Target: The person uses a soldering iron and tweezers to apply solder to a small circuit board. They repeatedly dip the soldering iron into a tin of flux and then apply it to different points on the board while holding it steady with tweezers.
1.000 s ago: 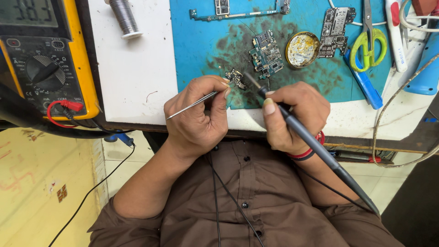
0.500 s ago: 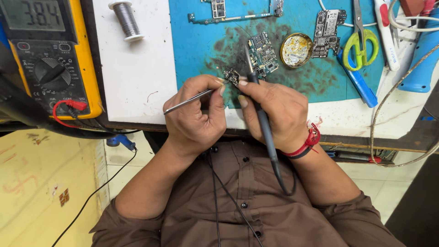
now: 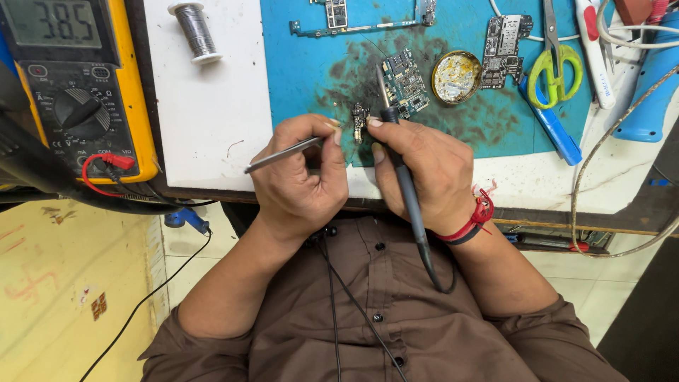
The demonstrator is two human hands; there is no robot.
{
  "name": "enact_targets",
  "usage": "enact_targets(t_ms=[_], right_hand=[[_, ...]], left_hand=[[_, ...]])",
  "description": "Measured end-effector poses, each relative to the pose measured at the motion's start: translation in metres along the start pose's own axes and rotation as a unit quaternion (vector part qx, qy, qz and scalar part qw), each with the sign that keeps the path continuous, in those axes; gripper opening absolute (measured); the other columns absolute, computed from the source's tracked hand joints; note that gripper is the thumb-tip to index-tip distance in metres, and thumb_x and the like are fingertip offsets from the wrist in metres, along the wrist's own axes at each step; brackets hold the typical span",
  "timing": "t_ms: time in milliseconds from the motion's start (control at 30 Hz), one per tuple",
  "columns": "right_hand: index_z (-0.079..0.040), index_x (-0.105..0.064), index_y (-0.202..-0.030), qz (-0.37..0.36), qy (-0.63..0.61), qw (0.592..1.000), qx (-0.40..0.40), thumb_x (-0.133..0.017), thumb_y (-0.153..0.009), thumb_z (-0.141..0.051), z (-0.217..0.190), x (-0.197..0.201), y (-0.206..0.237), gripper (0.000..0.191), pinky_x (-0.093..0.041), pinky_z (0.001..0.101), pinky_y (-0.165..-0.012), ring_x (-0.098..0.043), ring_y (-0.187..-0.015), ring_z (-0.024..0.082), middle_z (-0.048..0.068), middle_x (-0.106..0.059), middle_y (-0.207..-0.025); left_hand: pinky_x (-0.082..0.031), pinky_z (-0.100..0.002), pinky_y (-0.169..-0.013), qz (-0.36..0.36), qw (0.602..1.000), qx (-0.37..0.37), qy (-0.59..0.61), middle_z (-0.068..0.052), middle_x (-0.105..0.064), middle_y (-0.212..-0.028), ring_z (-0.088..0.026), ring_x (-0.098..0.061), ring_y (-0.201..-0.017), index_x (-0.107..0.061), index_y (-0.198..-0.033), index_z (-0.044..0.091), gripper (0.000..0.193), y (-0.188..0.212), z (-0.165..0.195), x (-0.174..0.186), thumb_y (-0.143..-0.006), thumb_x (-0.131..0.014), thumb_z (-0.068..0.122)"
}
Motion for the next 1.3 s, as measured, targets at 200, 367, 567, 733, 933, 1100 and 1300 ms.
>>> enact_targets(t_ms=[200, 367, 567, 733, 933, 1100, 1300], right_hand=[[-0.004, -0.065, -0.125, -0.007, -0.013, 1.000, -0.011, -0.075, -0.094, 0.004, 0.001, 0.000, -0.001, 0.033, -0.058, 0.0355, -0.079, -0.074, -0.091, 0.031, 0.015, -0.072, -0.104], [0.003, -0.044, -0.127, 0.070, -0.195, 0.973, -0.101, -0.070, -0.096, -0.013, 0.020, 0.006, 0.008, 0.044, -0.055, 0.0293, -0.080, -0.067, -0.093, 0.021, 0.014, -0.063, -0.106], [0.000, -0.062, -0.117, 0.109, -0.093, 0.983, -0.116, -0.073, -0.105, -0.011, 0.028, 0.019, 0.025, 0.020, -0.049, 0.0297, -0.071, -0.062, -0.079, 0.019, 0.013, -0.066, -0.098], [-0.002, -0.065, -0.098, 0.070, -0.073, 0.992, -0.070, -0.069, -0.097, -0.009, 0.022, 0.021, 0.029, 0.008, -0.046, 0.0323, -0.061, -0.062, -0.065, 0.023, 0.012, -0.066, -0.085], [-0.003, -0.064, -0.095, 0.049, -0.072, 0.996, -0.034, -0.070, -0.095, -0.009, 0.017, 0.017, 0.021, 0.008, -0.048, 0.0336, -0.060, -0.064, -0.064, 0.025, 0.012, -0.067, -0.082], [-0.002, -0.063, -0.095, 0.044, -0.066, 0.996, -0.031, -0.070, -0.096, -0.009, 0.015, 0.016, 0.019, 0.009, -0.048, 0.0331, -0.060, -0.065, -0.064, 0.025, 0.012, -0.068, -0.082], [-0.002, -0.063, -0.094, 0.041, -0.063, 0.997, -0.024, -0.070, -0.095, -0.008, 0.014, 0.016, 0.018, 0.009, -0.048, 0.0333, -0.059, -0.065, -0.064, 0.025, 0.012, -0.067, -0.081]], left_hand=[[-0.063, -0.025, -0.076, -0.016, 0.998, -0.038, -0.039, -0.009, -0.073, -0.109, -0.018, -0.078, -0.089, -0.058, -0.117, 0.003, 0.018, -0.004, 0.006, -0.002, -0.106, -0.073, 0.001], [-0.061, -0.024, -0.074, -0.004, 1.000, -0.007, 0.014, -0.011, -0.074, -0.112, -0.016, -0.076, -0.085, -0.057, -0.118, 0.002, 0.019, -0.003, 0.001, 0.000, -0.106, -0.071, 0.001], [-0.059, -0.022, -0.065, -0.017, 0.999, 0.011, 0.047, -0.011, -0.074, -0.108, -0.013, -0.073, -0.080, -0.055, -0.114, 0.002, 0.015, -0.001, -0.004, -0.002, -0.107, -0.069, 0.000], [-0.060, -0.024, -0.067, -0.044, 0.999, -0.021, -0.012, -0.010, -0.074, -0.107, -0.016, -0.076, -0.085, -0.057, -0.112, 0.003, 0.016, -0.004, 0.002, -0.005, -0.104, -0.071, 0.000], [-0.059, -0.027, -0.069, -0.059, 0.996, -0.059, -0.032, -0.008, -0.074, -0.106, -0.021, -0.076, -0.087, -0.056, -0.112, 0.004, 0.019, -0.005, 0.010, -0.007, -0.103, -0.072, 0.000], [-0.058, -0.028, -0.068, -0.057, 0.995, -0.069, -0.046, -0.008, -0.073, -0.105, -0.021, -0.075, -0.085, -0.056, -0.111, 0.005, 0.020, -0.005, 0.011, -0.007, -0.102, -0.073, 0.000], [-0.057, -0.027, -0.066, -0.057, 0.995, -0.063, -0.045, -0.007, -0.073, -0.104, -0.020, -0.075, -0.083, -0.057, -0.111, 0.005, 0.020, -0.004, 0.010, -0.007, -0.101, -0.073, 0.000]])
Point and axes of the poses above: each hand's wrist, its own y-axis away from the middle knuckle, its own x-axis out of the back of the hand, z = x × y, the point moved 9 cm from there along -y, towards the middle knuckle
